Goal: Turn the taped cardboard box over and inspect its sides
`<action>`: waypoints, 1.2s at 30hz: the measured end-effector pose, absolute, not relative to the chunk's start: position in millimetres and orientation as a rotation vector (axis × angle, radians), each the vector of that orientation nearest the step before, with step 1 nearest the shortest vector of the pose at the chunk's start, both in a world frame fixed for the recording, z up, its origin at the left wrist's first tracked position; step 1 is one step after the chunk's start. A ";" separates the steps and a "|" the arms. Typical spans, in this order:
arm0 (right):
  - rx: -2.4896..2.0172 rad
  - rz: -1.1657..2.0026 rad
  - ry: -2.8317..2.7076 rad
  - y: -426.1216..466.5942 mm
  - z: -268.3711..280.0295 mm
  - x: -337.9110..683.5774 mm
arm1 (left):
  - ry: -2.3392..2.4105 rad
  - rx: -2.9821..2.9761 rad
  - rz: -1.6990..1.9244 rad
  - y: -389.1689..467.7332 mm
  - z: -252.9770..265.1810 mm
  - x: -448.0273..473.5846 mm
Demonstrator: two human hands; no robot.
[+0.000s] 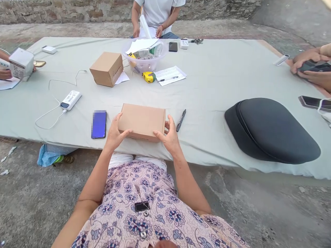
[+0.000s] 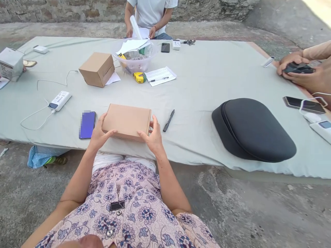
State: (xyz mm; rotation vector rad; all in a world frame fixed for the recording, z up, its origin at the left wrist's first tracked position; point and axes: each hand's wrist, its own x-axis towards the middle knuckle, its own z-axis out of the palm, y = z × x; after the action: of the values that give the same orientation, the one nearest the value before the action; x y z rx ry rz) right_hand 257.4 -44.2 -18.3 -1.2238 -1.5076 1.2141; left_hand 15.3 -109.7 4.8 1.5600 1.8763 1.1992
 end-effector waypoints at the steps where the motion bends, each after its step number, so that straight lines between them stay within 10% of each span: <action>1: -1.231 1.209 -1.509 -41.9 -21.0 257.1 | 1.853 1.529 1.217 -107.8 1.2 13.4; 16: -1.256 1.518 -1.341 27.8 -24.6 254.4 | 1.793 1.246 1.265 -106.9 -5.5 13.7; 36: -1.105 1.091 -1.534 -22.3 -24.4 268.4 | 1.742 1.198 1.379 -107.3 -8.3 1.2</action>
State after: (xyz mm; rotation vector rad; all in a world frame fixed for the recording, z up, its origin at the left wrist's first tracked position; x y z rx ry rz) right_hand 268.4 -22.3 -24.4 -1.1049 -1.5341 1.0910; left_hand 1.2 -107.3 -8.3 1.1978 1.7417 1.3786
